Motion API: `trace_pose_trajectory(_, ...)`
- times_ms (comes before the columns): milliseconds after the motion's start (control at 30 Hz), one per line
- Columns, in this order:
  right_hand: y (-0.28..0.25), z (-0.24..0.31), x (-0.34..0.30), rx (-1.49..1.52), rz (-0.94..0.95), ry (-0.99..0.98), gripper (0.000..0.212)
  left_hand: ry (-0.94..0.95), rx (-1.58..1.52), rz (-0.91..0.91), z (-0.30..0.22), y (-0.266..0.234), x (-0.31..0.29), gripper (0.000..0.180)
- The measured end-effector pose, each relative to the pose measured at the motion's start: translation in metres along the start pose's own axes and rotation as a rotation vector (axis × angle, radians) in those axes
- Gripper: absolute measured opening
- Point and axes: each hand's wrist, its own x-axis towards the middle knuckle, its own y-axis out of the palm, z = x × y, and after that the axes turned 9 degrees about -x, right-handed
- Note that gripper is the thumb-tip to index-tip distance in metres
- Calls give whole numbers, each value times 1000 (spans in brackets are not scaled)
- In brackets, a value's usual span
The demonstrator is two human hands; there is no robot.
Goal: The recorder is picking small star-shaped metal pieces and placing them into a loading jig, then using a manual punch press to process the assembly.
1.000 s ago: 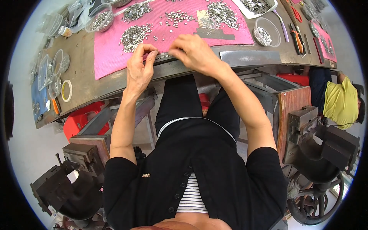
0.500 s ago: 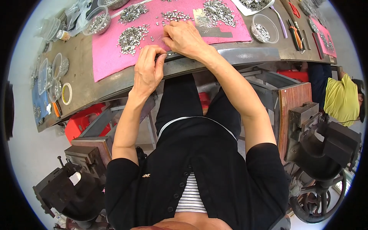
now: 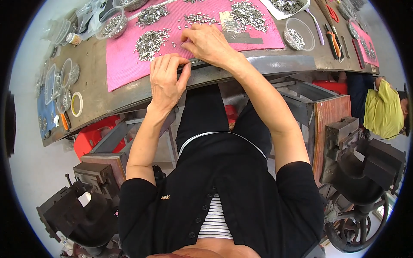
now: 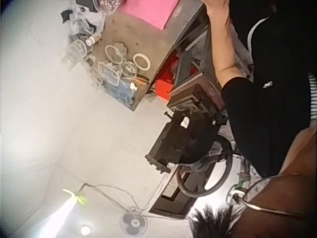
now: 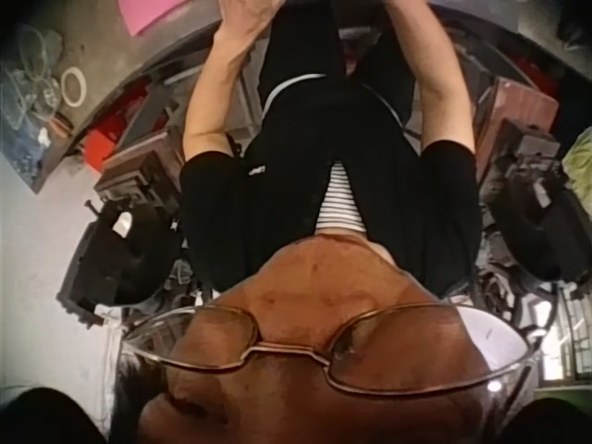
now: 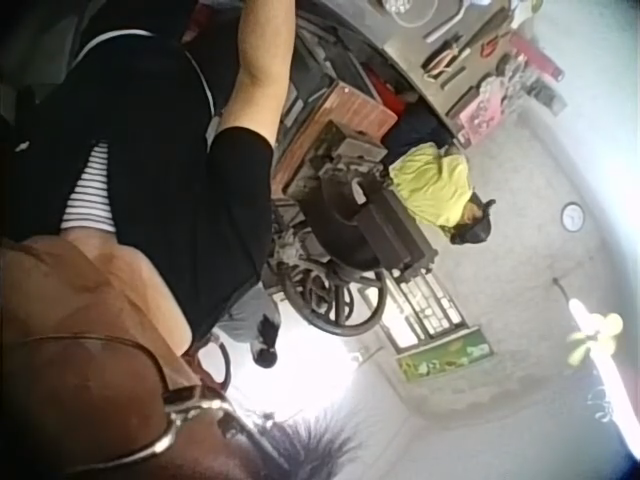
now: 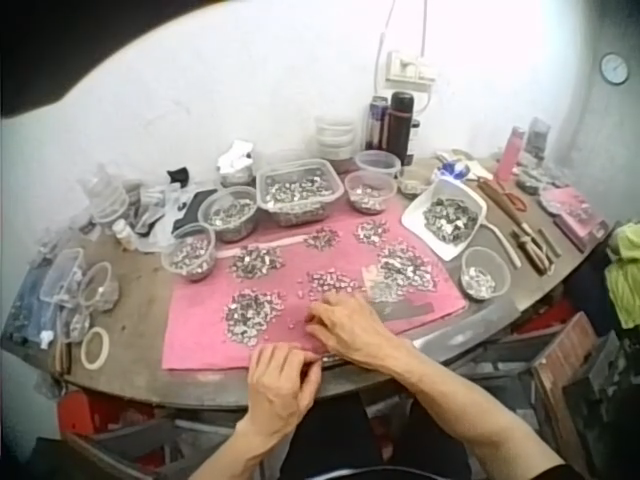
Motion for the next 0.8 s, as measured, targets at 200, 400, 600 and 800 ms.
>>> trace_pose_trajectory(200, 7, -3, -3, -144, -13, 14, 12, 18, -27, 16, 6, -1, -1, 13)
trace_pose_trajectory(400, 10, -12, -3, -132, -104, -83, 11, 7, -102, 60, 17, -10, 3, 9)
trace_pose_trajectory(600, -5, -4, -8, -107, 21, -44, 13, -71, 58, 145, 67, -17, 29, 10)
trace_pose_trajectory(800, -26, 16, -39, 308, 83, 162, 13, -30, 65, 210, 74, -14, 34, 10)
